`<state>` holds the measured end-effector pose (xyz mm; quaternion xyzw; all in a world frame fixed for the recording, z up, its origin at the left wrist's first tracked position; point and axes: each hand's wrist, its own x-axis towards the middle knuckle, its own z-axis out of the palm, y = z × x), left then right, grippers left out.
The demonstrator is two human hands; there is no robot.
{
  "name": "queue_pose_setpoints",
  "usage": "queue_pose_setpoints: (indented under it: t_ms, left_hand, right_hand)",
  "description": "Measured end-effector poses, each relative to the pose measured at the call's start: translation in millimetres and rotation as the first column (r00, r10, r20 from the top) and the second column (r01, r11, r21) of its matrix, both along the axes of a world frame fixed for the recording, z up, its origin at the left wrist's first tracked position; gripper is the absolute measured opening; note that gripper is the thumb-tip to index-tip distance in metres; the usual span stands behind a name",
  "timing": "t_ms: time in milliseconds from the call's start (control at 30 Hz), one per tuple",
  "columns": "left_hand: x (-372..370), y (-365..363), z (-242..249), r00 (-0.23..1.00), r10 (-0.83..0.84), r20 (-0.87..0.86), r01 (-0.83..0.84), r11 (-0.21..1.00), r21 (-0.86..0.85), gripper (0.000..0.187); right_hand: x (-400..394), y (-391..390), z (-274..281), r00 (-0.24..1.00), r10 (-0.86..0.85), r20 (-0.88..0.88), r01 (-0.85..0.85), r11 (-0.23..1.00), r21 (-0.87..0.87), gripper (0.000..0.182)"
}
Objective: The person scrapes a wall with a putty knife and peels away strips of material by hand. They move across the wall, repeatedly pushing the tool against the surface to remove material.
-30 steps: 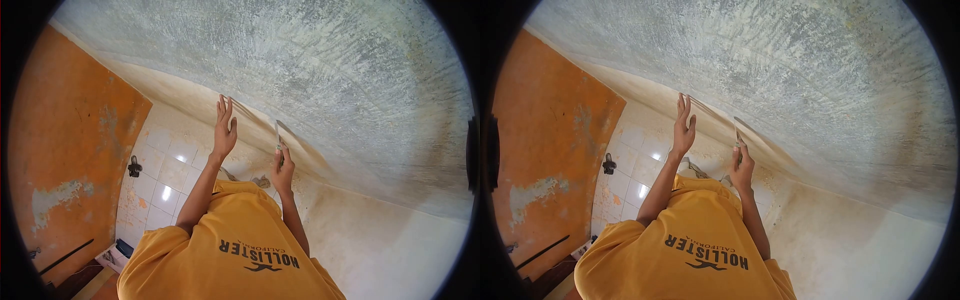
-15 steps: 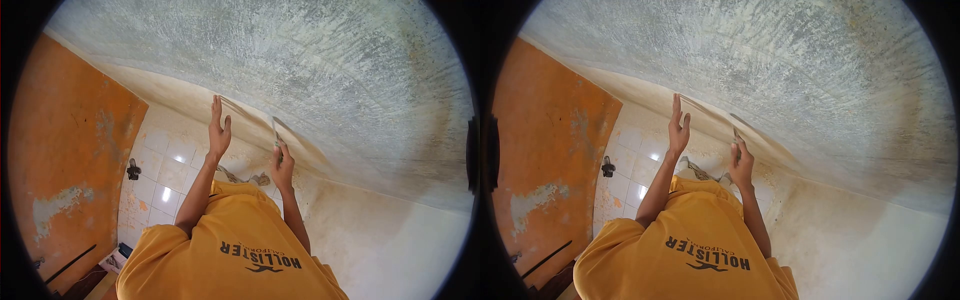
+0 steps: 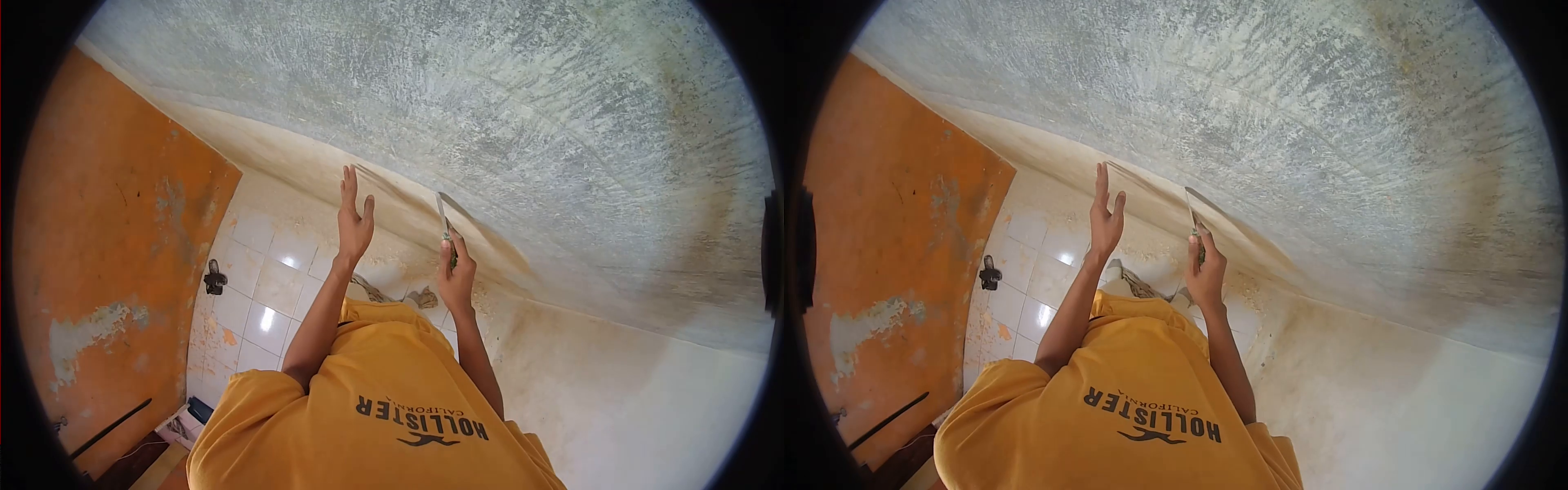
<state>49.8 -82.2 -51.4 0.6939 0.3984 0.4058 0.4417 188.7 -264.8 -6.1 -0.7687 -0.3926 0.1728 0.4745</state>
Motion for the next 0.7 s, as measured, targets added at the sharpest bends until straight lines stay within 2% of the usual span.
queue_pose_setpoints:
  t_ms: [133,167,267,367,467,533,600,633,700]
  left_hand:
    - [0.9,1.0,2.2,0.998,-0.008,0.055,0.011,0.998,-0.064,0.069]
    - [1.0,1.4,0.0,0.998,-0.011,0.064,0.016,0.997,-0.071,0.068]
    - [1.5,-1.5,1.8,0.996,-0.024,0.084,0.033,0.994,-0.104,0.068]
    - [-0.7,2.8,0.3,0.995,-0.018,0.095,0.028,0.993,-0.110,0.067]
    - [-2.0,6.0,-12.2,0.998,-0.007,0.062,0.011,0.998,-0.058,0.068]
    - [-2.5,5.6,-11.3,1.000,0.001,0.001,-0.001,1.000,0.009,0.068]
    - [-3.4,4.0,-8.0,1.000,0.002,-0.001,-0.002,1.000,-0.007,0.068]
    - [-3.2,7.1,-6.4,1.000,-0.001,0.001,0.001,1.000,-0.009,0.067]
    - [-5.9,11.7,-7.5,0.999,0.015,0.038,-0.013,0.999,-0.043,0.068]
  right_hand:
    - [0.6,-8.6,-5.9,0.996,-0.076,0.040,0.069,0.987,0.147,0.032]
    - [7.6,-10.6,-6.1,1.000,0.001,0.021,-0.002,0.999,0.050,0.032]
    - [2.3,5.8,7.7,0.999,0.037,0.007,-0.037,0.997,-0.071,0.030]
    - [-0.8,-6.0,-0.1,0.999,-0.034,0.014,0.034,0.999,0.037,0.029]
    - [6.1,-3.3,-0.7,0.999,-0.004,0.037,0.001,0.996,0.084,0.028]
    - [2.0,18.4,11.1,0.995,0.065,0.070,-0.067,0.997,0.027,0.029]
    - [-4.9,34.2,21.0,0.992,0.114,0.056,-0.116,0.993,0.032,0.029]
    - [-7.5,29.6,15.6,0.993,0.075,0.091,-0.082,0.994,0.075,0.029]
    - [-1.6,-0.2,-6.4,0.999,-0.015,0.049,0.012,0.998,0.058,0.029]
